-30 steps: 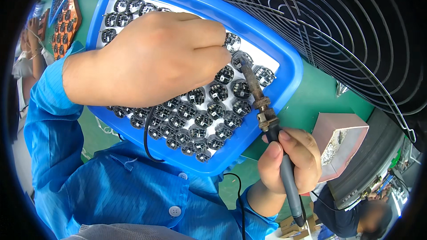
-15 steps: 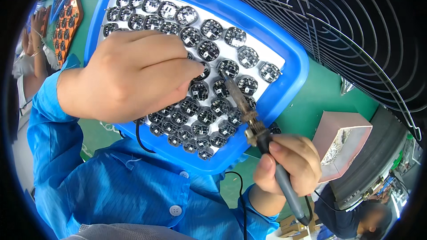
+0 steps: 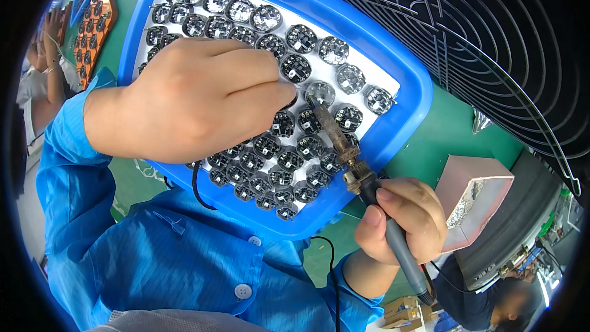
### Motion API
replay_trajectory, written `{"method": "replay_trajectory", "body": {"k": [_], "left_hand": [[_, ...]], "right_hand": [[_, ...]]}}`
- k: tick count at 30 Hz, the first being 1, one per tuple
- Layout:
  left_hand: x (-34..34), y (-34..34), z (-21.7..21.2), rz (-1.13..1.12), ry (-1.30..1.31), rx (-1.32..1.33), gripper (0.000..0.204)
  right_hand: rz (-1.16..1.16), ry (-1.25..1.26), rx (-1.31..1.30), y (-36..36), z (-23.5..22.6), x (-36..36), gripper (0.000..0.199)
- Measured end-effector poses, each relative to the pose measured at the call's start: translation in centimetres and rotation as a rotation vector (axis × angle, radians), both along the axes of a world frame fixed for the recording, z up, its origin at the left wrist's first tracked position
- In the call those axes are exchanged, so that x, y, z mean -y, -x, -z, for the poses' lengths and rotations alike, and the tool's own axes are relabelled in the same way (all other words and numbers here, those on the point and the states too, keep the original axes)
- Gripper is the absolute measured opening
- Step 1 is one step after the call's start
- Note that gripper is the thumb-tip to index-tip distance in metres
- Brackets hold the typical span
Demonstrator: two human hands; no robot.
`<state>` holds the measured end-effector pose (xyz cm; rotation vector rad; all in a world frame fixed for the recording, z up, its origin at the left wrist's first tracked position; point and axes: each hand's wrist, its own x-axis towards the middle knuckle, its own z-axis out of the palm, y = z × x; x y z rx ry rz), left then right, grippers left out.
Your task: Soldering electronic components onto a circuit board.
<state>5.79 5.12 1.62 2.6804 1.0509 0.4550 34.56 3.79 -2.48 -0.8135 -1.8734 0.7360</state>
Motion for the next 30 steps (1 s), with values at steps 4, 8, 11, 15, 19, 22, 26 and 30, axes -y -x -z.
{"method": "replay_trajectory", "body": {"k": [4,8,11,15,19,22,26,30], "left_hand": [[-0.12,-0.01,0.36,0.007,-0.002,0.009,0.03],[-0.28,-0.1,0.03,0.039,0.023,-0.013,0.03],[-0.28,-0.2,0.01,0.042,0.054,-0.04,0.03],[-0.3,-0.13,-0.02,0.05,0.042,-0.038,0.029],[-0.3,0.01,0.12,0.046,0.043,-0.006,0.03],[-0.13,0.19,0.23,0.026,0.051,0.045,0.03],[-0.13,0.34,0.31,0.034,0.051,0.026,0.03],[-0.18,0.61,0.1,0.031,0.02,0.009,0.031]], "right_hand": [[0.035,0.024,-0.007,0.01,0.28,-0.09,0.025],[0.008,0.055,-0.044,-0.53,0.34,-0.08,0.026],[0.028,0.043,-0.015,-0.5,0.31,-0.33,0.027],[-0.003,0.044,-0.015,-0.68,0.45,-0.51,0.028],[-0.019,0.062,-0.04,-0.63,0.57,-0.66,0.027],[-0.026,0.057,-0.047,-0.52,0.61,-0.75,0.027],[-0.039,0.107,-0.049,-0.61,0.48,-0.8,0.028],[-0.009,0.097,-0.045,-0.42,0.34,-0.94,0.027]]}}
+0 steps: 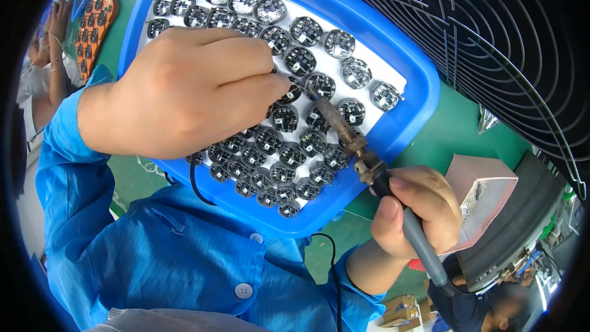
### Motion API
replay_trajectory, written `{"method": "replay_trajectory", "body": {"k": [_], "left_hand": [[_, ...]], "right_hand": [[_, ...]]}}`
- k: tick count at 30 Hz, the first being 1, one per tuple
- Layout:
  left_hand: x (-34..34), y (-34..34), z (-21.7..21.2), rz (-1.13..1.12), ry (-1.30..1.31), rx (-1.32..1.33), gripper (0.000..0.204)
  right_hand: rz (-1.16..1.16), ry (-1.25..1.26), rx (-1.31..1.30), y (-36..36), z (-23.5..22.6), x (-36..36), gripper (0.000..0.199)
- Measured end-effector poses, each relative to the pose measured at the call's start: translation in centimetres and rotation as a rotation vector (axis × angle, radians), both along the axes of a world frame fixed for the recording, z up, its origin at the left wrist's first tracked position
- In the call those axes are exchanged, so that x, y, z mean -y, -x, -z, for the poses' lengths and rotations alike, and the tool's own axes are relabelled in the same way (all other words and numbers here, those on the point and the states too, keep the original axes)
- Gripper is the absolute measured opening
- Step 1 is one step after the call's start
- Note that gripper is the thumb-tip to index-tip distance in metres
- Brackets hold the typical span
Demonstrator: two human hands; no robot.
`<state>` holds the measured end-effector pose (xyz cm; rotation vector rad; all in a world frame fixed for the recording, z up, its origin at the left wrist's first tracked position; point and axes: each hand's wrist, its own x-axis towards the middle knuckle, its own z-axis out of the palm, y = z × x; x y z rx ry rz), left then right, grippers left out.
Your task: Soldering electronic components onto a circuit board.
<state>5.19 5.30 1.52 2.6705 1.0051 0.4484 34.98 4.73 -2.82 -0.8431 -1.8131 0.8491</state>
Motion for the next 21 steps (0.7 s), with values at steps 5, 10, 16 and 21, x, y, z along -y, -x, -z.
{"method": "replay_trajectory", "body": {"k": [5,10,16,21], "left_hand": [[0.0,0.1,-0.3,-0.001,-0.03,-0.013,0.033],[0.2,0.2,-0.3,-0.016,-0.025,-0.029,0.034],[0.1,0.8,0.2,-0.102,-0.173,0.045,0.026],[-0.2,-0.6,0.5,-0.24,-0.145,0.231,0.027]], "right_hand": [[-0.014,0.007,-0.019,-0.6,-0.2,-0.3,0.027],[-0.033,0.027,0.017,-0.2,-0.8,-0.8,0.025],[-0.046,-0.035,0.045,0.3,-1.9,-1.3,0.025],[0.123,-0.207,0.024,-3.9,-2.2,1.7,0.027]]}}
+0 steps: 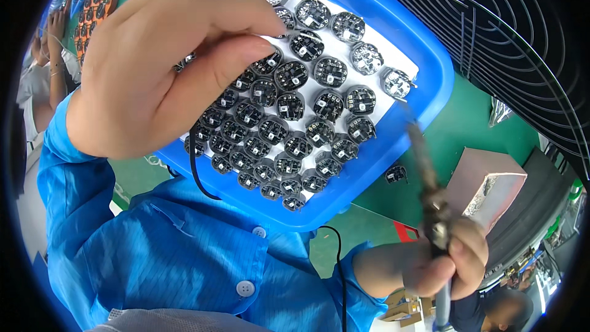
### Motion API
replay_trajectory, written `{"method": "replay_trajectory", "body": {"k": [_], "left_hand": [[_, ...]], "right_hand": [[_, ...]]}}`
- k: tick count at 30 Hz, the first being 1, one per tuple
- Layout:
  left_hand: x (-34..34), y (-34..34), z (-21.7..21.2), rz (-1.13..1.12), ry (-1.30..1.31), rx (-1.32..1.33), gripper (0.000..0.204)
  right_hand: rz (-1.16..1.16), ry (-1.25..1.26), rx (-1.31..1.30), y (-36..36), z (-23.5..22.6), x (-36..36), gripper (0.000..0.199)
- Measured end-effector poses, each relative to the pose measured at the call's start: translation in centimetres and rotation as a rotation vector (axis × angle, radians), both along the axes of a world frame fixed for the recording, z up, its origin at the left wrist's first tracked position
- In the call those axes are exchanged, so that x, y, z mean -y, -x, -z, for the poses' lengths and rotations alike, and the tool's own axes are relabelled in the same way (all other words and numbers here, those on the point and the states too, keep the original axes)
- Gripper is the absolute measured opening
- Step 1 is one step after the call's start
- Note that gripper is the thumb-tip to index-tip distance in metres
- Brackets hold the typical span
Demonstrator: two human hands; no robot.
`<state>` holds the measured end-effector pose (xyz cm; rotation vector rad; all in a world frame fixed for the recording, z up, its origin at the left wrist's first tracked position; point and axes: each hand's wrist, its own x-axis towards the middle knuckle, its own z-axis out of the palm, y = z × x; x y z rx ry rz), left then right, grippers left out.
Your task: Soldering electronic components onto a circuit board.
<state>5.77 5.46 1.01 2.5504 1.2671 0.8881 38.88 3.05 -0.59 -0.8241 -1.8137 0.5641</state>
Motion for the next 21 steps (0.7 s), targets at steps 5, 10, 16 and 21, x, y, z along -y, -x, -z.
{"method": "replay_trajectory", "body": {"k": [5,10,16,21], "left_hand": [[0.1,-1.4,0.1,-0.004,0.22,0.038,0.026],[0.5,-2.9,0.1,0.009,0.418,0.083,0.026],[0.6,-2.8,0.2,0.262,0.325,-0.254,0.021],[-0.1,-3.2,1.6,0.218,0.164,-0.239,0.013]], "right_hand": [[0.694,-0.101,-0.223,-3.8,0.5,4.4,0.021],[0.992,-0.173,-0.067,-5.5,1.4,8.4,0.019],[1.046,-0.024,-0.058,-5.9,0.8,10.8,0.023],[0.897,-0.073,-0.261,-4.0,0.7,8.1,0.025]]}}
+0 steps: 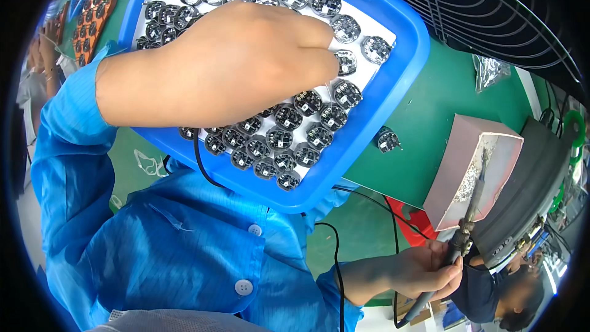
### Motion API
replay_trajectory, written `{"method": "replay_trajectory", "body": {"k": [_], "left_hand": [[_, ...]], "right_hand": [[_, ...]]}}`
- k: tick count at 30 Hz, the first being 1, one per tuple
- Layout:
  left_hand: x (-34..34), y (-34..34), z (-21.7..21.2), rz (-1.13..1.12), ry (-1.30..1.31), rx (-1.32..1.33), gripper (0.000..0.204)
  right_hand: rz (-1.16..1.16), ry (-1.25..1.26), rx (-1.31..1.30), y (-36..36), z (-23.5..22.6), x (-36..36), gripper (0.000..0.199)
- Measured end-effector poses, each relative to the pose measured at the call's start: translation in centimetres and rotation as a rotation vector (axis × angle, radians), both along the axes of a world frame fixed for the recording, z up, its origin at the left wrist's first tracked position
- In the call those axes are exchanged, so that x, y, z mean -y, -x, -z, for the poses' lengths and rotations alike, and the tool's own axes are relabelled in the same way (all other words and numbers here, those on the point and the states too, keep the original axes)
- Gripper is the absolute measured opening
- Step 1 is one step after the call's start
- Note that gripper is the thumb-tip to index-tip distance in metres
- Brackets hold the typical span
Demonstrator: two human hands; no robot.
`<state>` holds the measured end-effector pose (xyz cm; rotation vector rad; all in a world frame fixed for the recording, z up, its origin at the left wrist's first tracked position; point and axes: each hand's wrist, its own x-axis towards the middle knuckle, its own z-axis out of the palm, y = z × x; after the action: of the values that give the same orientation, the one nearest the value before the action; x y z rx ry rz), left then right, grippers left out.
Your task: Soldering electronic components onto a circuit board.
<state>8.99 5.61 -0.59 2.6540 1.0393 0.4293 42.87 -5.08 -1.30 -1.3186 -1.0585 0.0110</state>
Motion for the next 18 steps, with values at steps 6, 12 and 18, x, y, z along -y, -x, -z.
{"method": "replay_trajectory", "body": {"k": [6,12,18], "left_hand": [[-0.1,0.6,0.6,-0.109,-0.054,0.169,0.019],[1.7,2.6,-1.3,-0.396,0.156,0.394,0.012],[3.0,3.8,-0.9,-0.233,0.09,0.335,0.015]], "right_hand": [[-0.446,0.075,0.038,3.9,0.2,-1.9,0.027],[-0.959,0.138,0.258,5.6,0.3,-4.2,0.024],[-0.926,0.22,0.2,7.7,0.6,-5.9,0.03]]}}
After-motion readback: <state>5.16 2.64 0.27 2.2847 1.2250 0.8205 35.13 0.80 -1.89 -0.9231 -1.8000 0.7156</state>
